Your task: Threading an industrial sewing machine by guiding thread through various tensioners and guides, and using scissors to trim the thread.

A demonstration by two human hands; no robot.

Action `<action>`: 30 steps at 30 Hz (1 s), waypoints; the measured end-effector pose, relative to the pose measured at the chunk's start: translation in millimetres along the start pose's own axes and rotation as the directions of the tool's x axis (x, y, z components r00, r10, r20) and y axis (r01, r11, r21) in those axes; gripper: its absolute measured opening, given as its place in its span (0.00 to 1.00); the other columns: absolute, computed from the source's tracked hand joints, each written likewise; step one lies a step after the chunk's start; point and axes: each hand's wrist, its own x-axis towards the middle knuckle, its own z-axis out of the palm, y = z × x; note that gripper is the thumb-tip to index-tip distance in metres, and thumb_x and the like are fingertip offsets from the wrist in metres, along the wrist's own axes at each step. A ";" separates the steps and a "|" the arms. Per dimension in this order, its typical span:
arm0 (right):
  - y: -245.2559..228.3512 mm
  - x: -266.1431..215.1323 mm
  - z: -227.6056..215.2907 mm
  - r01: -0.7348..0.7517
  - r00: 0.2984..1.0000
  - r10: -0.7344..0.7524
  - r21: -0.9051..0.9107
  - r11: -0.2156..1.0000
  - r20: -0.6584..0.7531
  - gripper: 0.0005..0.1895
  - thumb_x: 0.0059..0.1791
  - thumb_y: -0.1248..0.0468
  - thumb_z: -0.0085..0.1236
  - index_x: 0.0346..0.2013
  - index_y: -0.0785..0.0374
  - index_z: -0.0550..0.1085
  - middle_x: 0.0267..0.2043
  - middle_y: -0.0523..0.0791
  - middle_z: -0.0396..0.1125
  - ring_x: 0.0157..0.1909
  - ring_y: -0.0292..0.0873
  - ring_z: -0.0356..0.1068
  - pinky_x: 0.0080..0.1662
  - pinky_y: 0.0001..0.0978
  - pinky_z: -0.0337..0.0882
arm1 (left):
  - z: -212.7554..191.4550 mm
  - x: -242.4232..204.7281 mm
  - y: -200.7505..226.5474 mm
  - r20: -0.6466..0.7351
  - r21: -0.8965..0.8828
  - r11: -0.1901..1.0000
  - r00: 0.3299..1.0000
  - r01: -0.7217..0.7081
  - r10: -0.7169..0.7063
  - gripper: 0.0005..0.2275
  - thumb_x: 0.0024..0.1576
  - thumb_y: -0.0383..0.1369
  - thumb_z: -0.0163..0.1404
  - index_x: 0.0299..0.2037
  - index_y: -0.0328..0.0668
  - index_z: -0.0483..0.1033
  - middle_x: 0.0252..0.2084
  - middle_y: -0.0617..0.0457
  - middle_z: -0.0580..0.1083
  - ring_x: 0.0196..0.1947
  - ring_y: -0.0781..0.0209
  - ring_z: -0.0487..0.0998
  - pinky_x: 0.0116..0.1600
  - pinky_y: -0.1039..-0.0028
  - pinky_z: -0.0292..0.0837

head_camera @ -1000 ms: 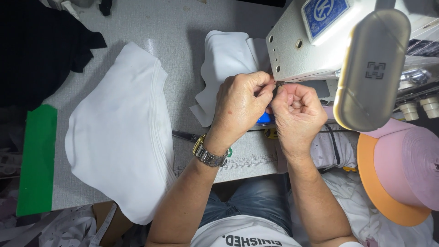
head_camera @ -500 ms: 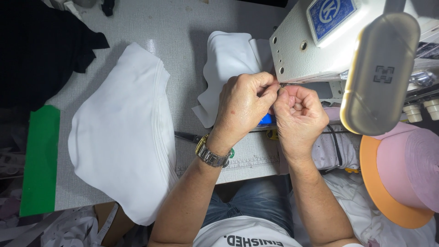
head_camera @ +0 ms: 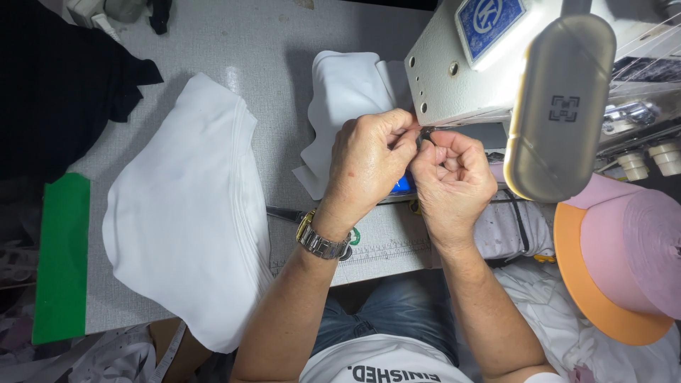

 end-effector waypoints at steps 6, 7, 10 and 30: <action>3.5 2.6 -0.8 -0.003 1.000 0.004 0.025 1.000 -0.006 0.08 0.50 0.83 0.59 0.43 0.82 0.73 0.27 0.54 0.68 0.36 0.49 0.79 0.35 0.36 0.84 | 1.7 1.5 -1.7 -0.004 -0.038 0.999 1.000 -0.002 0.002 0.07 0.55 0.24 0.50 0.37 0.39 0.82 0.27 0.43 0.81 0.32 0.44 0.85 0.37 0.59 0.80; -0.3 3.7 -0.6 -0.017 1.000 0.017 0.030 0.999 -0.003 0.07 0.50 0.83 0.58 0.43 0.82 0.73 0.27 0.54 0.68 0.36 0.48 0.79 0.36 0.36 0.84 | 2.2 1.6 -2.4 -0.005 -0.053 0.999 1.000 -0.002 0.001 0.07 0.55 0.24 0.50 0.37 0.39 0.82 0.28 0.44 0.82 0.33 0.46 0.86 0.38 0.60 0.80; -4.3 4.8 -1.0 -0.045 0.999 0.045 0.006 0.999 -0.007 0.06 0.50 0.82 0.59 0.42 0.80 0.73 0.27 0.52 0.68 0.35 0.45 0.79 0.35 0.33 0.85 | 1.2 0.2 0.5 -0.008 -0.076 0.997 1.000 0.003 -0.004 0.08 0.55 0.23 0.49 0.37 0.39 0.82 0.29 0.46 0.82 0.32 0.52 0.86 0.39 0.62 0.81; -17.9 18.2 -16.6 -0.075 0.997 0.074 -0.062 0.995 -0.015 0.05 0.50 0.79 0.61 0.40 0.76 0.75 0.28 0.51 0.70 0.30 0.37 0.74 0.30 0.26 0.79 | 25.5 4.2 8.3 0.047 -0.272 0.962 0.999 0.028 -0.015 0.08 0.58 0.23 0.50 0.44 0.33 0.81 0.34 0.40 0.82 0.40 0.62 0.82 0.41 0.68 0.82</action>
